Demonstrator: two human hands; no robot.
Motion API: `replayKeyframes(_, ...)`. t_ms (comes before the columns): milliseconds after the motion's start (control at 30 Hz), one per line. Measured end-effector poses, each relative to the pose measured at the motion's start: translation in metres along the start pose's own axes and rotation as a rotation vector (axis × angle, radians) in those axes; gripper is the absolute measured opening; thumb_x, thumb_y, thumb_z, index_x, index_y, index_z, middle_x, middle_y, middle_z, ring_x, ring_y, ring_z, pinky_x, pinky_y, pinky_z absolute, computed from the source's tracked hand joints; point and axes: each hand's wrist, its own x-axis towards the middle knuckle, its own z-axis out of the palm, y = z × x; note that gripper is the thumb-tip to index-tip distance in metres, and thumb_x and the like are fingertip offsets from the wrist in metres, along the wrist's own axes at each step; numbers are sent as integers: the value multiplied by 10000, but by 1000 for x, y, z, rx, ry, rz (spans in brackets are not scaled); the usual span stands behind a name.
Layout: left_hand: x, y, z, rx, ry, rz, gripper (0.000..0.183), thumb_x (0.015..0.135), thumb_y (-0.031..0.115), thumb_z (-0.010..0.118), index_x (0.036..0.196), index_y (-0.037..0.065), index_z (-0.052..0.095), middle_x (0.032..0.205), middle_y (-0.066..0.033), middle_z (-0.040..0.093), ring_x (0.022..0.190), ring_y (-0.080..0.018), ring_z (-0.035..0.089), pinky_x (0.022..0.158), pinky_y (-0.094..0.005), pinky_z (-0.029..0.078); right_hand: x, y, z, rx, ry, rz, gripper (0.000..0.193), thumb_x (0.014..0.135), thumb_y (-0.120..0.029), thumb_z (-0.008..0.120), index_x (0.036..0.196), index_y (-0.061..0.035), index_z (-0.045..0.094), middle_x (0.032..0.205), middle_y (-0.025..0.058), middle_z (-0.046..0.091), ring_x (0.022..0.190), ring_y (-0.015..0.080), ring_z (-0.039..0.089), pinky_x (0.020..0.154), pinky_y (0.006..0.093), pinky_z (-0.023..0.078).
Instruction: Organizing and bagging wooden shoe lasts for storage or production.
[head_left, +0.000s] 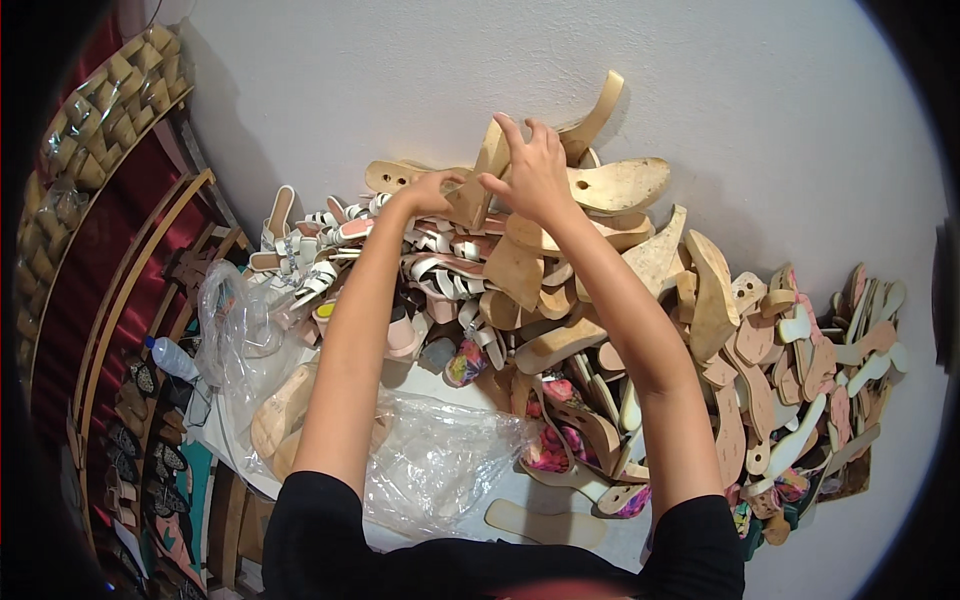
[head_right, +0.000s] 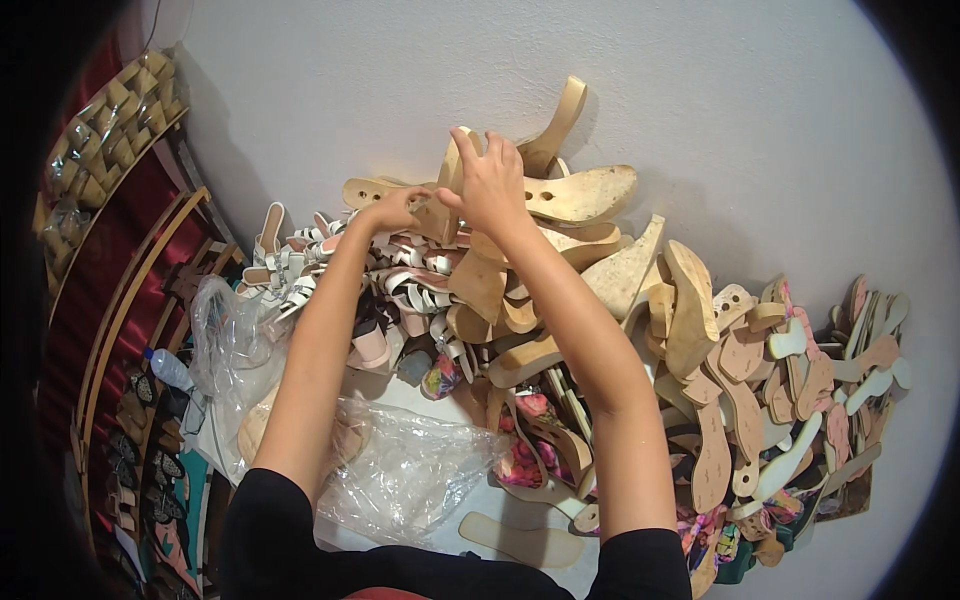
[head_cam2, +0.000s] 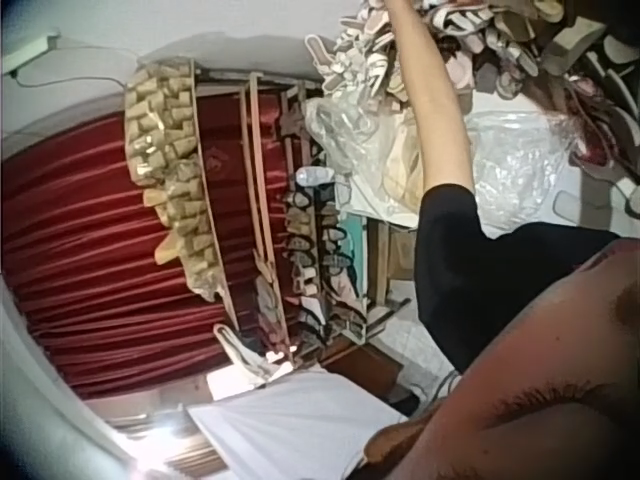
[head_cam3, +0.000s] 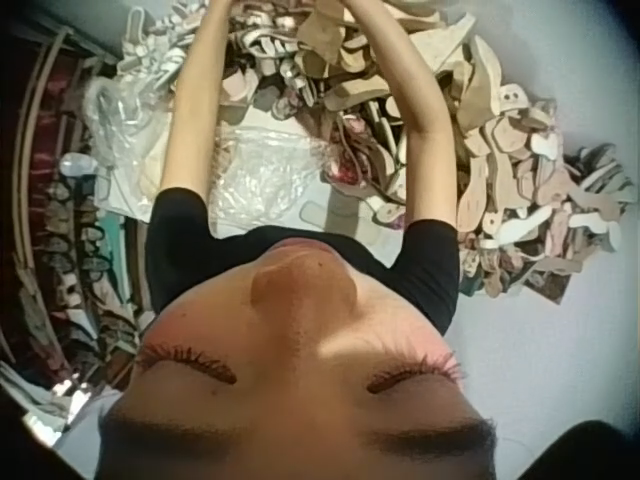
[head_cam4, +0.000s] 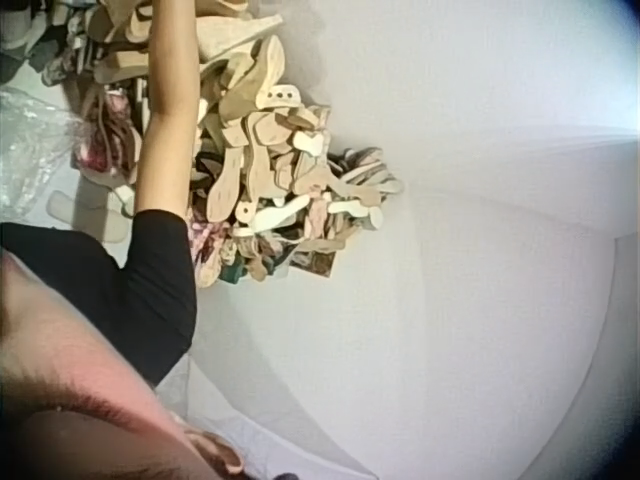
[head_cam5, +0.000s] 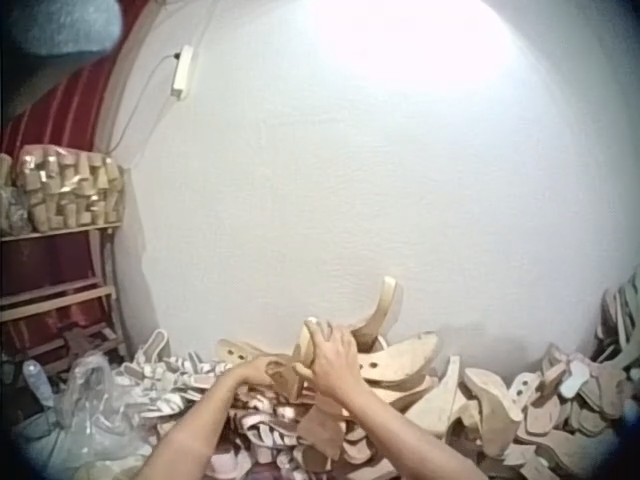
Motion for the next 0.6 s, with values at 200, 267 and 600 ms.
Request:
replayKeyframes(200,-2,5,-19,624,406,129,414,679,135,560,1089,184,546,1131,-15,535,1098,-211,452,932,-497,297,13,8,34,-116,-63,44,765,607,-330,736,1268,-171,385,1188,327,344,1126,442,350,951,474,310)
replayKeyframes(267,-4,-3,-24,805,298,-32,396,699,147,590,1091,178,547,1154,-14,528,1094,-190,451,933,-502,288,16,4,33,69,-171,130,835,565,-243,778,1273,-171,341,1169,294,325,1121,449,358,924,476,350)
replayKeyframes(600,-3,10,-35,1075,204,-117,474,630,336,726,1055,188,580,1125,8,540,1115,-176,431,905,-456,316,-12,-17,28,466,-86,81,1031,541,-102,781,1335,-88,123,1203,268,309,1143,424,357,987,415,343)
